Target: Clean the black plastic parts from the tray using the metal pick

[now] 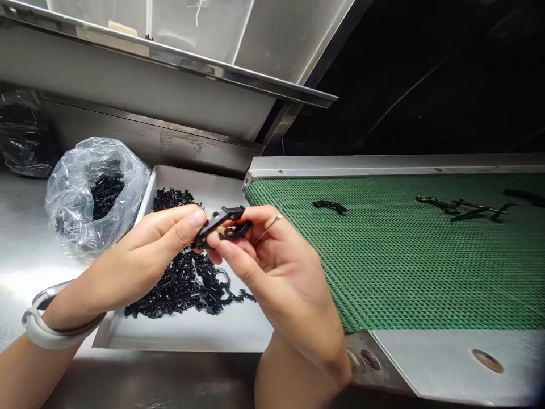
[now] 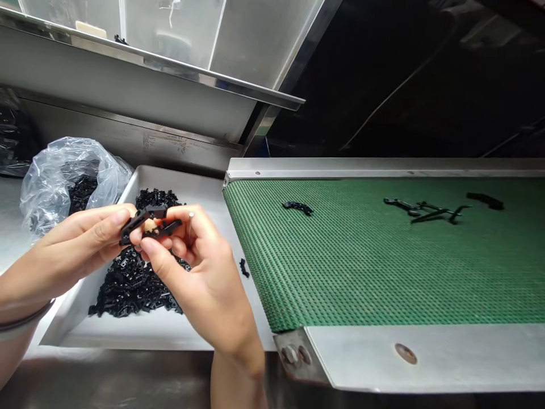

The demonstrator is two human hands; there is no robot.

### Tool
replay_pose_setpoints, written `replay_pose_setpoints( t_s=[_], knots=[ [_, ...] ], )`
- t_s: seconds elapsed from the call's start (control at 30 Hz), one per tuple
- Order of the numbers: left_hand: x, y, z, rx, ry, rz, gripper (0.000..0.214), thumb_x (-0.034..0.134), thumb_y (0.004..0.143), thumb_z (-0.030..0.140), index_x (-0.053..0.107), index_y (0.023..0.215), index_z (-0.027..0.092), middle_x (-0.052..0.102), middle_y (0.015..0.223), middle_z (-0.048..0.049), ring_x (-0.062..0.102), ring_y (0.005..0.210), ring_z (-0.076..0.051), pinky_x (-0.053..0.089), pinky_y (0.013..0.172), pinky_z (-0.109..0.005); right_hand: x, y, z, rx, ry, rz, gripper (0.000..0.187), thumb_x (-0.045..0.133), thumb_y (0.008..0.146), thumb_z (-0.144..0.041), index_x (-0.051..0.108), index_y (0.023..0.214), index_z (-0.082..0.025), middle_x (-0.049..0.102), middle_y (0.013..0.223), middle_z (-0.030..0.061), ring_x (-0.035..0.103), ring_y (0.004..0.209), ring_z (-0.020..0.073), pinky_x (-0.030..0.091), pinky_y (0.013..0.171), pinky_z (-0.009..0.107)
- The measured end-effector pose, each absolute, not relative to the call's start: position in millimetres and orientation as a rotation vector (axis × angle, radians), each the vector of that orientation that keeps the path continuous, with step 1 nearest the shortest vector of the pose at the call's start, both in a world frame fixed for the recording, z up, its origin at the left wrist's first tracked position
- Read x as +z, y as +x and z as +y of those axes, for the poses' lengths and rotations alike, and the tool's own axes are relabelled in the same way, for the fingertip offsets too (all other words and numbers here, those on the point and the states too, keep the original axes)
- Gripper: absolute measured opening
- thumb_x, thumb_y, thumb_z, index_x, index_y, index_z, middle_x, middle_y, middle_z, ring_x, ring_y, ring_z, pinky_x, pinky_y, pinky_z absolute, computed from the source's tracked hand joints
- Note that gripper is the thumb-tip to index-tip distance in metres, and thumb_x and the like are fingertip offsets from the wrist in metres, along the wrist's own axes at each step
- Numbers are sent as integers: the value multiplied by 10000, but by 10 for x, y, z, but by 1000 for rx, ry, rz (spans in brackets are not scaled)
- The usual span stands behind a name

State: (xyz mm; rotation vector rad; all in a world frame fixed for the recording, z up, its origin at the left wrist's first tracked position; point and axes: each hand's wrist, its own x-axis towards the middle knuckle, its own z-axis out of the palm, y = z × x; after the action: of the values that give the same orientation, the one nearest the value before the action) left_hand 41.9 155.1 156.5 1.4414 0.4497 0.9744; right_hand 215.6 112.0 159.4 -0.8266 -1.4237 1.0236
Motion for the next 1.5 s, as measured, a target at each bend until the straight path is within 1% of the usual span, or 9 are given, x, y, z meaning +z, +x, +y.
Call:
replay_pose_setpoints(
  t_s=[0.1,0.37,0.57,0.8,0.9,1.07,1.17,1.3,1.5],
  knots=[
    [1571,416,1563,956,1462,441,321,508,1021,387,735,872,214,706,908,23,640,930,-105,475,925,-194,1588,2164,1131,1010,-799,-1428,31,659,970,-309,651,989,-285,737,893,-60,688,797,52,569,760,159],
    [1600,380,1574,892,1332,384,251,615,962,409,708,845,208,674,840,50,656,839,-79,518,852,-178,1577,2210,1140,1013,-838,-1409,99,638,978,-364,678,968,-275,705,907,-43,678,836,74,550,776,182],
    [1613,344,1631,825,1370,403,217,632,963,333,685,829,171,688,847,27,655,844,-83,509,820,-180,1564,2243,1136,1002,-879,-1433,114,617,981,-393,674,975,-295,646,807,-36,616,753,110,506,688,232],
    [1607,340,1668,649,1425,320,179,610,974,275,678,833,188,645,820,47,628,812,-57,472,782,-145,1594,2240,1131,1082,-829,-1503,101,589,1002,-361,646,1009,-278,647,822,-46,612,798,90,507,748,201],
    [1626,337,1643,659,1520,390,166,620,964,300,656,841,194,622,821,45,590,805,-70,465,766,-158,1619,2242,1126,1014,-895,-1553,150,555,1016,-393,651,1010,-277,617,821,-48,585,762,84,491,730,202],
    [1626,335,1602,721,1745,511,149,578,982,315,637,887,217,578,824,52,517,771,-79,424,700,-168,1660,2222,1112,754,-1059,-1627,270,589,966,-530,667,1050,-286,503,713,-61,463,628,83,429,575,193],
    [1625,341,1579,765,1839,551,131,566,987,285,644,911,211,604,863,46,524,794,-83,413,715,-174,1675,2196,1117,640,-1095,-1642,255,599,963,-513,687,1028,-282,429,669,-60,417,587,87,408,532,198],
    [1608,351,1561,820,1819,573,124,585,976,288,641,897,211,606,851,37,514,760,-93,401,676,-191,1671,2181,1134,660,-1094,-1641,261,593,967,-505,706,992,-271,484,683,-37,427,591,100,392,505,215],
    [1561,362,1597,752,1745,562,195,604,957,359,645,855,198,571,809,19,498,761,-122,412,675,-218,1656,2194,1150,769,-1038,-1624,235,595,975,-471,687,991,-256,636,776,-20,565,663,107,456,548,211]
  ],
)
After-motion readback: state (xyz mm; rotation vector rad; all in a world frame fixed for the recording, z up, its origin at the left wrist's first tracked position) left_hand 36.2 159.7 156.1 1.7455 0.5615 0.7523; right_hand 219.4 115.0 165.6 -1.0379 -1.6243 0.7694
